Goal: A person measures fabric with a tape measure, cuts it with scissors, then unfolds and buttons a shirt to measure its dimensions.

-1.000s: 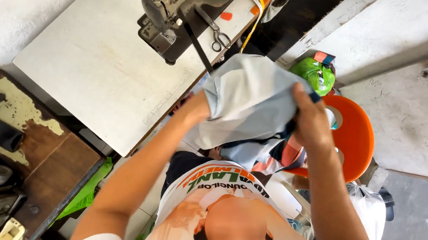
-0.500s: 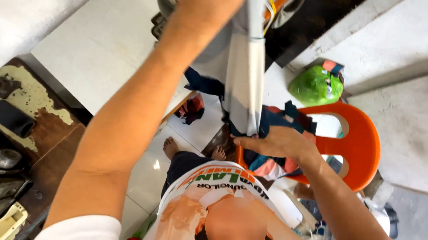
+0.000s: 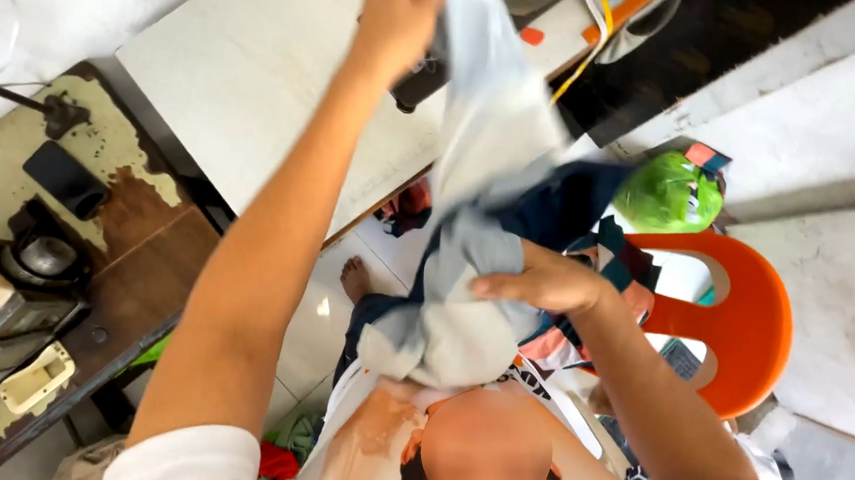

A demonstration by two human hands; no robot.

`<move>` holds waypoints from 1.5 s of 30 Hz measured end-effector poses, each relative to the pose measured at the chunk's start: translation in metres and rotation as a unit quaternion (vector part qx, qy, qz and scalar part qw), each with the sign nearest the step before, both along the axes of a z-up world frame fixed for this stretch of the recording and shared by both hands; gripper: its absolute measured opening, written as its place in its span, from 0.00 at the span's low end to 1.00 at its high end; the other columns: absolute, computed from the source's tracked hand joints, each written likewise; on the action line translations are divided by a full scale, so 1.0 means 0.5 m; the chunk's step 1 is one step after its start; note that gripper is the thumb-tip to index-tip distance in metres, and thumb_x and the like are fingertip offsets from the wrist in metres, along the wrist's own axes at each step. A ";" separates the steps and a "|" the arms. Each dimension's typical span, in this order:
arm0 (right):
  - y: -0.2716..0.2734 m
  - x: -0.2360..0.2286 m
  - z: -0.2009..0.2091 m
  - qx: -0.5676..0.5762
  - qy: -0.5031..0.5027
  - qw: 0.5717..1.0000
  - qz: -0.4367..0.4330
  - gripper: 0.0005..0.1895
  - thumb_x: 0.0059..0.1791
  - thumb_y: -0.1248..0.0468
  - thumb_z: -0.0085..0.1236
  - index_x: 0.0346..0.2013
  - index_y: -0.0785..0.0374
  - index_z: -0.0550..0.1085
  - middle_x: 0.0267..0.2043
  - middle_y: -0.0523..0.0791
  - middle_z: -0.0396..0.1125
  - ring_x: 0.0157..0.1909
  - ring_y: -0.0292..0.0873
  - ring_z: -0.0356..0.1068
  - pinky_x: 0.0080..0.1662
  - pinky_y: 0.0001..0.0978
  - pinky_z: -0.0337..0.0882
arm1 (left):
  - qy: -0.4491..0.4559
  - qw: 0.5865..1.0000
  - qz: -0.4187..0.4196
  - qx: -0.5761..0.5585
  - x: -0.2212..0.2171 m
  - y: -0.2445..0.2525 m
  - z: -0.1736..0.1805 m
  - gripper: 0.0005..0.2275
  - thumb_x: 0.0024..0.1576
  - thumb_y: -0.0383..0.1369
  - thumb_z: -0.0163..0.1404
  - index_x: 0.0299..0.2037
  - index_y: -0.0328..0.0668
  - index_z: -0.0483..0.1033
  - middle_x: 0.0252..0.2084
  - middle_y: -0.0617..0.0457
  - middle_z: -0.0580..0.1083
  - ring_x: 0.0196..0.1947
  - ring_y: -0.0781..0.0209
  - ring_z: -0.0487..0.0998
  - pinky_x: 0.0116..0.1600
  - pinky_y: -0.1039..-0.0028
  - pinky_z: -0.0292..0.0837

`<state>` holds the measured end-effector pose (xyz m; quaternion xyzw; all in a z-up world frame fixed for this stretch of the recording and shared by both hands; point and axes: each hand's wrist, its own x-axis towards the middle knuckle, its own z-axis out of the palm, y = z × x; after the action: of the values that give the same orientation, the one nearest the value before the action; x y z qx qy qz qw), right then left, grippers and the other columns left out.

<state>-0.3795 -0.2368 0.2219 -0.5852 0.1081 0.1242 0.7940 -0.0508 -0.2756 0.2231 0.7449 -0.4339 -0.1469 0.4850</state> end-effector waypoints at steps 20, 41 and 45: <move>-0.178 -0.050 0.123 0.308 -0.118 0.852 -0.405 0.29 0.47 0.53 0.54 0.52 0.77 0.73 0.45 0.61 0.73 0.44 0.62 0.78 0.56 0.62 0.76 | 0.159 0.983 0.096 -0.005 -0.188 0.336 -0.144 0.10 0.62 0.26 0.48 0.51 0.39 0.76 0.42 0.46 0.75 0.49 0.51 0.73 0.59 0.62 0.66; -0.272 -0.130 -0.014 0.073 0.172 0.796 -0.575 0.19 0.46 0.62 0.64 0.50 0.64 0.76 0.43 0.49 0.77 0.42 0.47 0.82 0.49 0.42 0.82 | 0.344 0.923 -0.124 0.124 -0.313 0.266 -0.067 0.07 0.59 0.32 0.52 0.39 0.48 0.85 0.24 0.57 0.75 0.26 0.67 0.73 0.37 0.74 0.69; -0.251 -0.106 -0.076 -0.075 0.237 0.815 -0.523 0.38 0.50 0.54 0.68 0.62 0.78 0.62 0.49 0.55 0.69 0.48 0.51 0.74 0.50 0.54 0.76 | 0.457 0.885 0.082 -0.024 -0.281 0.243 -0.008 0.07 0.63 0.35 0.54 0.35 0.44 0.82 0.26 0.57 0.77 0.28 0.72 0.75 0.37 0.82 0.73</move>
<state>-0.4327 -0.3622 0.1841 -0.4508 0.5915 -0.1832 0.6429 -0.1910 -0.1542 0.2190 0.6158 -0.1051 -0.4206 0.6580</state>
